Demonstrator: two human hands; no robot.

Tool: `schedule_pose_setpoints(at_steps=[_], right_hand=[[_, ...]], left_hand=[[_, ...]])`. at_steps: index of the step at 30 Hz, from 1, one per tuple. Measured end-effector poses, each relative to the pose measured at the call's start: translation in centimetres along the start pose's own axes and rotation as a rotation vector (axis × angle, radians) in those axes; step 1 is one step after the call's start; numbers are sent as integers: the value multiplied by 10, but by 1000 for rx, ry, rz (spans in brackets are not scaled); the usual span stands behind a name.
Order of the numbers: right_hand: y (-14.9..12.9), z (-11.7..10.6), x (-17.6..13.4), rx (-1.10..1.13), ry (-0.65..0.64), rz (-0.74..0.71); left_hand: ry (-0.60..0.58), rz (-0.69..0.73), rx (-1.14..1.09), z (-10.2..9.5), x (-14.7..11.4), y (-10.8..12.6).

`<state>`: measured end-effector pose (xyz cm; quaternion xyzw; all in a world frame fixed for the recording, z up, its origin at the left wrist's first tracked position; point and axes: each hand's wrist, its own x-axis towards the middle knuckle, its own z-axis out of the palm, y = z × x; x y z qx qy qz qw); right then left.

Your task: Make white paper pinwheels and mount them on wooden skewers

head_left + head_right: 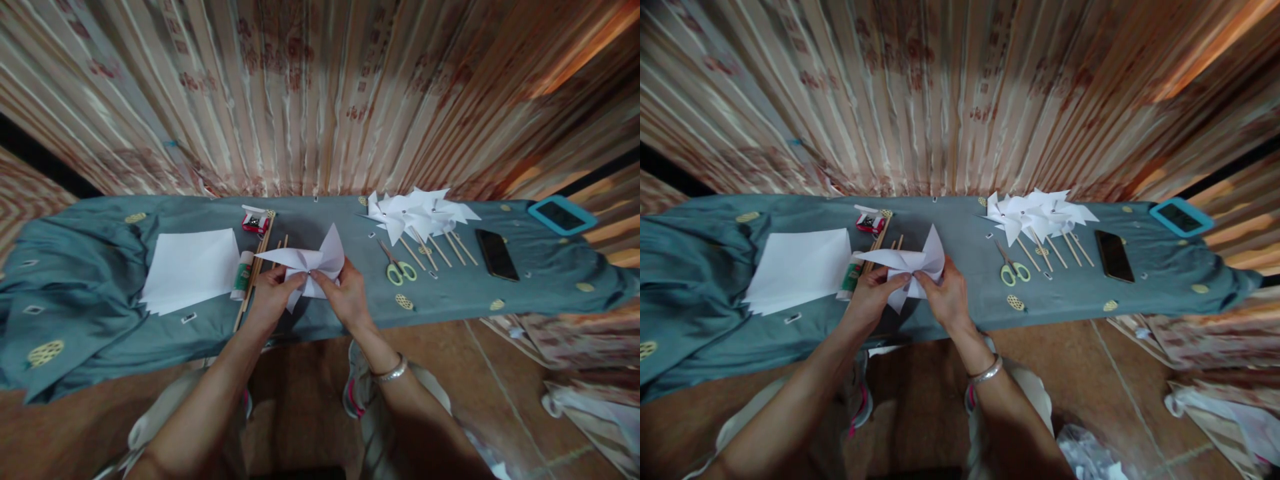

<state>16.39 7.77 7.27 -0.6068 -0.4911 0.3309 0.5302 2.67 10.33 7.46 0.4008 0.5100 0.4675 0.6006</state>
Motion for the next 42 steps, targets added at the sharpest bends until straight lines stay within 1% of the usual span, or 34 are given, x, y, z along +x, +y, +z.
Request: schedule_pose_setpoints(at_steps=[6, 13, 16, 20, 22, 28, 34, 38, 42], right_hand=[[1, 1, 0, -18, -4, 5], [7, 2, 2, 35, -25, 21], [7, 2, 3, 106, -40, 34], [8, 1, 6, 265, -119, 71], [9, 0, 7, 295, -126, 77], [9, -3, 8, 216, -122, 84], [5, -5, 6, 250, -112, 105], [7, -3, 3, 260, -142, 153], [8, -5, 5, 304, -145, 189]], left_hand=[[-9, -11, -16, -1, -1, -1], [-16, -15, 5, -2, -1, -3], [-13, -47, -24, -1, -1, -2], [-31, -98, -95, 0, -1, 1], [-43, -104, -110, 0, -1, 1], [-87, -56, -52, -4, 0, 0], [-133, -43, -1, -6, -1, 1], [-161, -54, 22, -10, -2, -1], [-173, -54, 19, -11, -2, -3]])
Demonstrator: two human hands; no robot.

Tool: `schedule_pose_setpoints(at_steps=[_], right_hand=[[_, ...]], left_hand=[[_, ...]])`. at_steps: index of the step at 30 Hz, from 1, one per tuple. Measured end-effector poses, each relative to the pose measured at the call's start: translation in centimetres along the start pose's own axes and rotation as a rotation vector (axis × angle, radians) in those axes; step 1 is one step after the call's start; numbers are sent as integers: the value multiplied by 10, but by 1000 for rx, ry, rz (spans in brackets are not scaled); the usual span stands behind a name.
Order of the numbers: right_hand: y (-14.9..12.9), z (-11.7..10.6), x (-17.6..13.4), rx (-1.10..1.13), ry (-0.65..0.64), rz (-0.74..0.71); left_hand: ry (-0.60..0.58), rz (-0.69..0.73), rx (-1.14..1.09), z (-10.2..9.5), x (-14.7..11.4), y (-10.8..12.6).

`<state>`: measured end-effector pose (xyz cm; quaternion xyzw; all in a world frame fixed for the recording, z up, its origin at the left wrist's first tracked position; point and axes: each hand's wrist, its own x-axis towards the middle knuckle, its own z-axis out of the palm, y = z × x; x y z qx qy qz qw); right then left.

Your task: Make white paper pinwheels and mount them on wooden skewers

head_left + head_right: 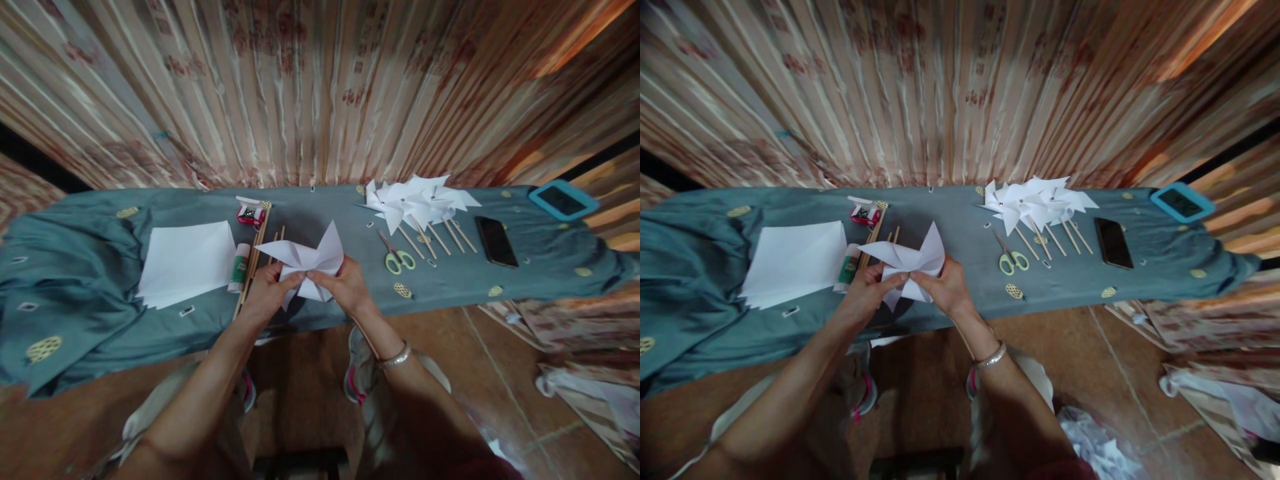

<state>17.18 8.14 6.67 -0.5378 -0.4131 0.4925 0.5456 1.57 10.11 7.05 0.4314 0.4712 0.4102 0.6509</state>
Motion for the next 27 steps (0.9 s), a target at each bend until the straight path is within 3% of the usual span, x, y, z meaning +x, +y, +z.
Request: schedule_pose_setpoints(at_steps=[6, 16, 23, 27], right_hand=[[-10, -6, 6, 214, 43, 87], [-12, -14, 14, 384, 159, 83], [-14, -24, 11, 205, 245, 11], [-19, -34, 3, -162, 360, -201]], left_hand=[[-16, 15, -127, 4, 2, 6], [40, -49, -76, 6, -8, 6], [165, 25, -133, 2, -10, 0], [205, 38, -211, 2, -17, -2]])
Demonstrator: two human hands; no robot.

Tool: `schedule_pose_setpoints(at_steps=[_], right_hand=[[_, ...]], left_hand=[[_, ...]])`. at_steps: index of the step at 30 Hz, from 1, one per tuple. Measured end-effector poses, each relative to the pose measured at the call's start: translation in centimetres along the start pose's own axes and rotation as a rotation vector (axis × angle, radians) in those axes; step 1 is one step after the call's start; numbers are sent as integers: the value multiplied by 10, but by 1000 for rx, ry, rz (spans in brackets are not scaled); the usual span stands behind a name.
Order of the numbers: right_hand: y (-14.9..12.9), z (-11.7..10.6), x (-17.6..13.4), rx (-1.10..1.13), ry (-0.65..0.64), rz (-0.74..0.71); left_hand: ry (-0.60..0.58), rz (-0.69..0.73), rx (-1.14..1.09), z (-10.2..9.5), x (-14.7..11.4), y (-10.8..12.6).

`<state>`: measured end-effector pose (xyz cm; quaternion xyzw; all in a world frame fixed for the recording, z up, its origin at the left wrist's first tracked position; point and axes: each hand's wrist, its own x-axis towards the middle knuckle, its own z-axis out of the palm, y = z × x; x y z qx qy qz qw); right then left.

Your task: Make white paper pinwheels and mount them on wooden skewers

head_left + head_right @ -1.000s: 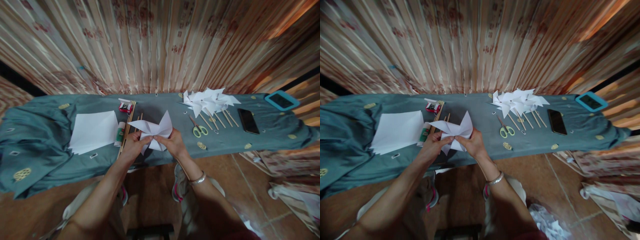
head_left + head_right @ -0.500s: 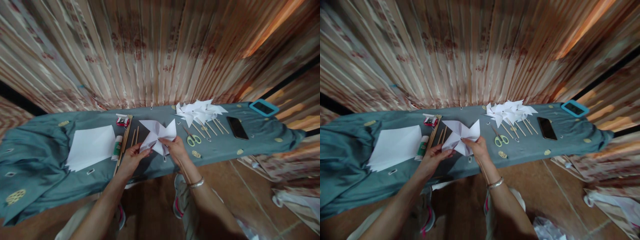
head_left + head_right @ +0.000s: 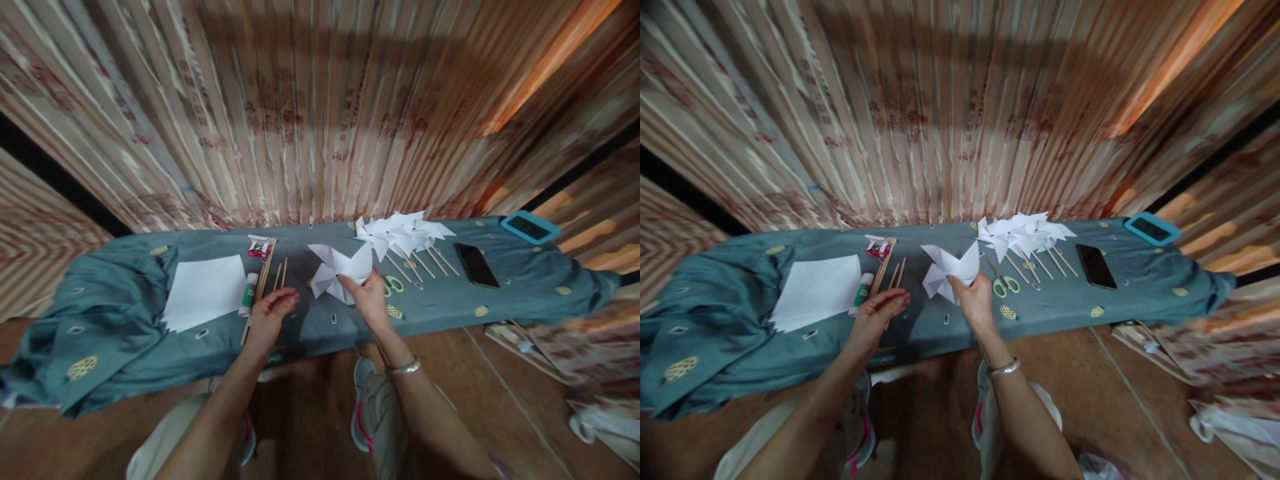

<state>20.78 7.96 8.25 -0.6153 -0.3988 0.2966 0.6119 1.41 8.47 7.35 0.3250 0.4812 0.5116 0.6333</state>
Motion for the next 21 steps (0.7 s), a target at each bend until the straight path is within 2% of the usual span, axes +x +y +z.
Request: schedule_pose_setpoints(at_steps=[3, 5, 8, 11, 14, 17, 19, 21], right_hand=[[-5, -8, -9, -386, 42, -268], [-10, -10, -19, -553, 4, -515], [-22, -8, -38, -651, -125, -902], [-42, -8, -59, -660, -190, -1114], [-62, -11, -78, -618, -238, -1198], [-72, -14, -88, -586, -254, -1221], [-72, -15, -90, -565, -261, -1192], [-66, -15, -89, -519, -263, -1087]], left_hand=[[26, -9, -37, 0, -7, 1], [30, -13, -59, 0, -10, 4], [41, -19, -112, -1, -12, 9], [54, -29, -169, -4, -12, 12], [59, -42, -215, -6, -14, 17], [33, -39, -271, -5, -21, 26], [-49, -34, -279, -3, -28, 35], [-162, -32, -264, 1, -34, 42]])
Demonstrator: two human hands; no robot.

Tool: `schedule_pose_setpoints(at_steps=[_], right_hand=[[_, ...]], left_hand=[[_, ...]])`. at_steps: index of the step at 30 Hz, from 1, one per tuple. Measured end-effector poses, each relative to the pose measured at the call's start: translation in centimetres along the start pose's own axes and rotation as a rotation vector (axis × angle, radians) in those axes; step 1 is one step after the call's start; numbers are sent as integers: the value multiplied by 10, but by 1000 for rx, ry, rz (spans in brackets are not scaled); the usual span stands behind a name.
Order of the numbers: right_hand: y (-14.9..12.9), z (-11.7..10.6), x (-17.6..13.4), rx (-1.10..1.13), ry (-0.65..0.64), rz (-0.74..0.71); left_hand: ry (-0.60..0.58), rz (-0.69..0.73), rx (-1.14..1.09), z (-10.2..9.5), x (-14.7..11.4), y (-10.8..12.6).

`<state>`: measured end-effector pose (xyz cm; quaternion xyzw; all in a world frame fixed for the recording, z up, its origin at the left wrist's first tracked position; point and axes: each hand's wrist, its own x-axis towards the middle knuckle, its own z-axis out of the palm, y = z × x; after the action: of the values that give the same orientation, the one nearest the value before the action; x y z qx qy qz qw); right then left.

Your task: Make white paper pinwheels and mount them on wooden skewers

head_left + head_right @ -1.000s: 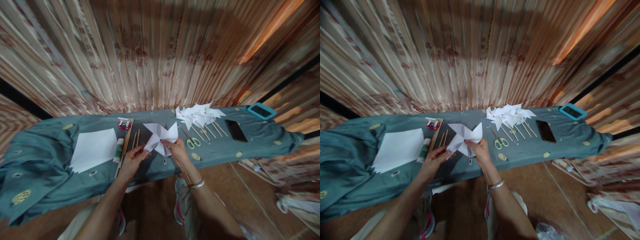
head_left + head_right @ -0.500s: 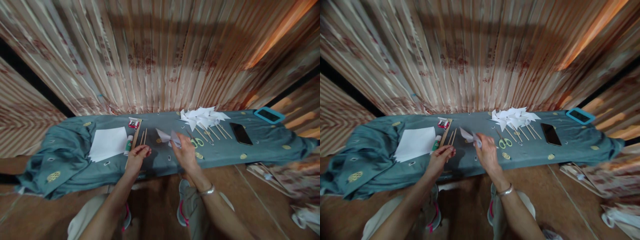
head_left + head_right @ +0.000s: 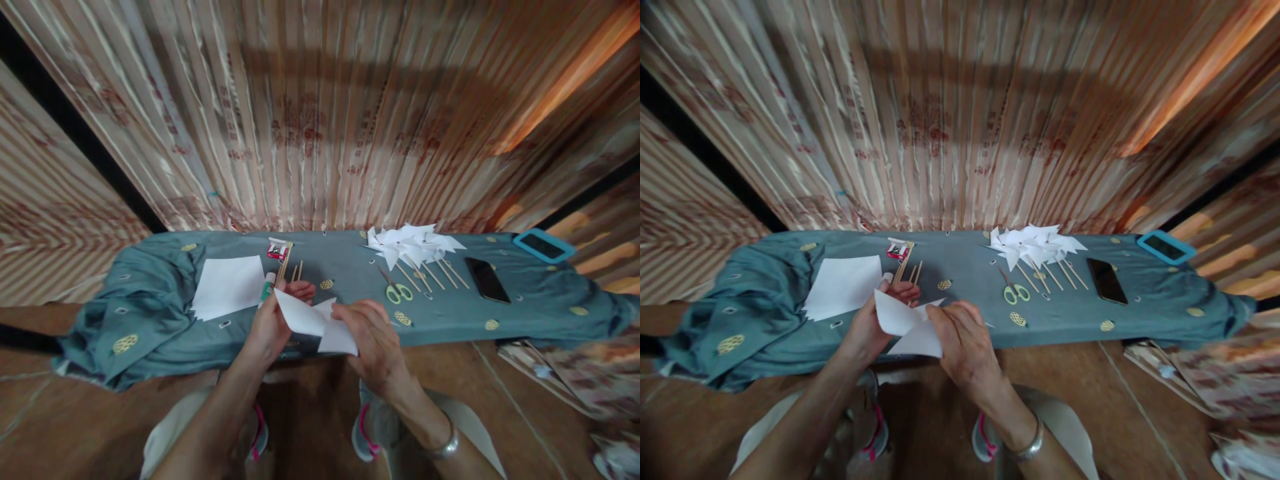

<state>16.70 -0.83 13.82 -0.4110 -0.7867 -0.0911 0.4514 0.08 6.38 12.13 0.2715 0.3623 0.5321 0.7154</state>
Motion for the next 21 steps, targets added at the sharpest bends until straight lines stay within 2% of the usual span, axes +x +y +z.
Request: schedule_pose_setpoints(at_steps=[2, 6, 8, 14, 21], right_hand=[[7, 6, -4, 89, 16, 228], [27, 21, -8, 391, 66, 907], [35, 26, -7, 562, 86, 1082], [41, 41, -5, 797, 135, 1230], [47, 59, 0, 973, 44, 1239]], left_hand=[[-75, -12, 24, 6, -1, 3], [-149, -43, 35, 10, 5, 0], [-157, -39, 41, 9, 9, -5], [-150, 28, 116, 4, 17, -19], [40, 70, 103, -3, 30, -16]])
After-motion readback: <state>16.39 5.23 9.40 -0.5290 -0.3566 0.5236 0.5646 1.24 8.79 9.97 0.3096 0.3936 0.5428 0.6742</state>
